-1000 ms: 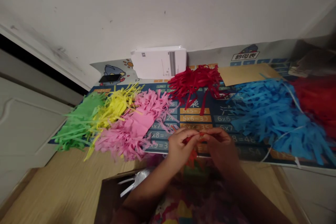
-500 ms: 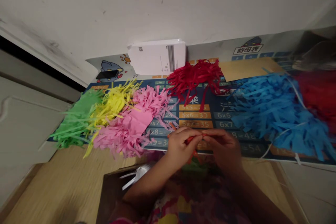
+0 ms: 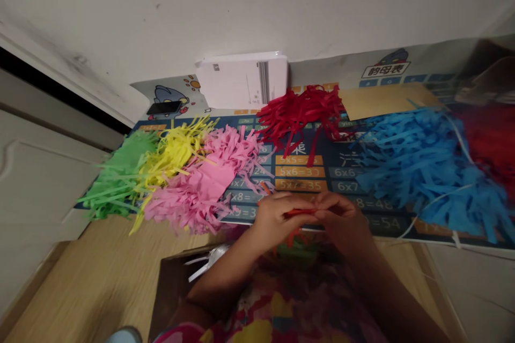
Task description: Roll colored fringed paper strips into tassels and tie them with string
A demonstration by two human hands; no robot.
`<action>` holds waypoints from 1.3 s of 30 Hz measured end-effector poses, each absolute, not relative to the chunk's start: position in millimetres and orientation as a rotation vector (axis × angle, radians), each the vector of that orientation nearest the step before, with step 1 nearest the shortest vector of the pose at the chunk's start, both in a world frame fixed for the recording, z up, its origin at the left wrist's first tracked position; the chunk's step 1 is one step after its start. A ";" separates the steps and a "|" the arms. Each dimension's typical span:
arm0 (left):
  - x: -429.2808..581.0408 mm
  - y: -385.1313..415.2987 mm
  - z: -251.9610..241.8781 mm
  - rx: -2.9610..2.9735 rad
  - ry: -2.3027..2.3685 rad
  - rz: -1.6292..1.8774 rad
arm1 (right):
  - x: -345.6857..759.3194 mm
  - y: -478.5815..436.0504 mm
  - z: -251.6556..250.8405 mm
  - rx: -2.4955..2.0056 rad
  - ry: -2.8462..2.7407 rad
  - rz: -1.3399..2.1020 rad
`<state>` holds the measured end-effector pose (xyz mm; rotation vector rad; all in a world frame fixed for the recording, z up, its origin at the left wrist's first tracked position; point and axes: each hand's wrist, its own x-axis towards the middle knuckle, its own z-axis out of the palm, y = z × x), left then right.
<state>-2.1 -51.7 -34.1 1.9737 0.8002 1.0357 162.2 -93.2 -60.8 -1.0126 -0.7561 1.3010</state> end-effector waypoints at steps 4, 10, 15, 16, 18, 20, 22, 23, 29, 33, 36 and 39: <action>-4.0 -52.5 -30.1 2.016 0.763 1.030 | 164.7 -95.7 -64.9 -0.996 -0.798 1.305; -4.0 -59.1 -28.6 2.057 0.859 1.157 | 166.6 -102.9 -64.1 -1.007 -0.820 1.179; -0.6 -60.9 -34.5 2.264 0.622 1.391 | 165.0 -110.3 -64.7 -1.081 -0.921 1.091; -0.4 -60.6 -35.6 2.293 0.595 1.408 | 164.8 -110.9 -65.3 -1.079 -0.932 1.070; -0.8 -60.0 -36.6 2.332 0.598 1.407 | 164.4 -111.6 -65.9 -1.077 -0.945 1.034; -1.5 -59.7 -36.4 2.367 0.608 1.392 | 163.9 -111.7 -65.3 -1.082 -0.939 1.008; -1.8 -59.6 -35.7 2.397 0.621 1.376 | 163.3 -111.8 -63.7 -1.108 -0.906 1.012; -1.6 -59.5 -35.5 2.405 0.629 1.369 | 163.2 -111.8 -62.8 -1.125 -0.888 1.025; 1.3 -56.5 -39.0 2.423 0.694 1.370 | 163.8 -110.4 -61.8 -1.179 -0.871 1.038; 1.9 -53.4 -40.5 2.463 0.695 1.326 | 163.3 -105.8 -61.2 -1.156 -0.904 0.986; 3.3 -47.4 -41.4 2.504 0.692 1.303 | 163.8 -99.5 -59.0 -1.130 -0.892 0.967; 7.4 -41.1 -41.5 2.522 0.662 1.322 | 166.6 -95.5 -57.5 -1.126 -0.873 0.976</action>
